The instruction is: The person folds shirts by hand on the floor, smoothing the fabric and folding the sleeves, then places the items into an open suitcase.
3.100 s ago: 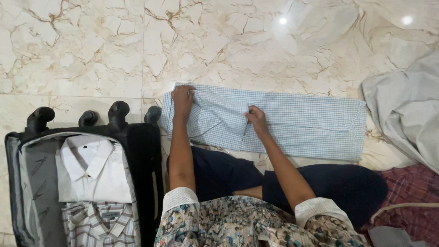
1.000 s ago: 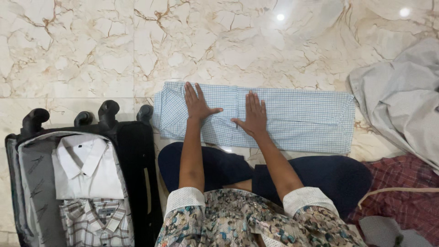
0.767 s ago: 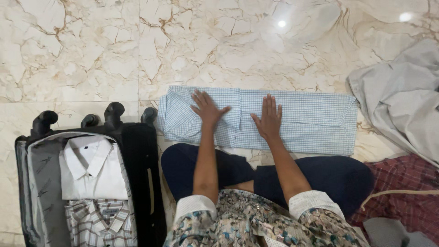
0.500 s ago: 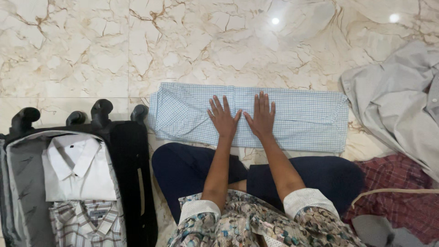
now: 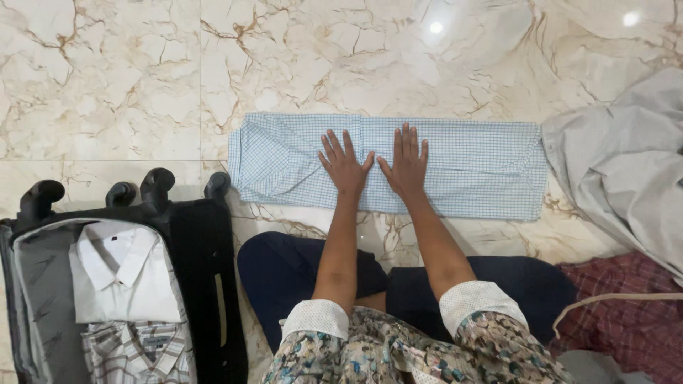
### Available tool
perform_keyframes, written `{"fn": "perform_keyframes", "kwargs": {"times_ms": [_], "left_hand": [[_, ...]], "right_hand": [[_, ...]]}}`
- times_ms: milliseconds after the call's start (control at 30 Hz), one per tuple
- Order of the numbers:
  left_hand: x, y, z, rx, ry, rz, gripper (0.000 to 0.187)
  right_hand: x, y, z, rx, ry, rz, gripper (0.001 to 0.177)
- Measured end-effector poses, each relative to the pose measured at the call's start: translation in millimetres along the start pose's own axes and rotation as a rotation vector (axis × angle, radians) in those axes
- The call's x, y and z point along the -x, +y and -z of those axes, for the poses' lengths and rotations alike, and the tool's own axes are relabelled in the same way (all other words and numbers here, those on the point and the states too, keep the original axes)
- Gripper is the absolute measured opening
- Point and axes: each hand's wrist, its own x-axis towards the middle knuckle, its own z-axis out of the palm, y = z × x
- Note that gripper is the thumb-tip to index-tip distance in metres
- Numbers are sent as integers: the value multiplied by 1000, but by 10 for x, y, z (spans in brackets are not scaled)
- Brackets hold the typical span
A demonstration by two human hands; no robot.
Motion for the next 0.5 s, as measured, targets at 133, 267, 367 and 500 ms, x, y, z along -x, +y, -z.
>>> {"fn": "perform_keyframes", "kwargs": {"times_ms": [133,267,367,500], "left_hand": [[-170,-97,-54,-7,-107,19,101],[-196,-129,-47,-19,-162,25,104],[-224,-119,-52,1,-168,32,105],[-222,-105,57,25,-208,46,103]], "right_hand": [[-17,147,51,-42,-57,-5,89],[338,633,248,26,3,-92,83],[633,1103,376,109,101,-195,80],[653,1377,330,93,106,-331,78]]}}
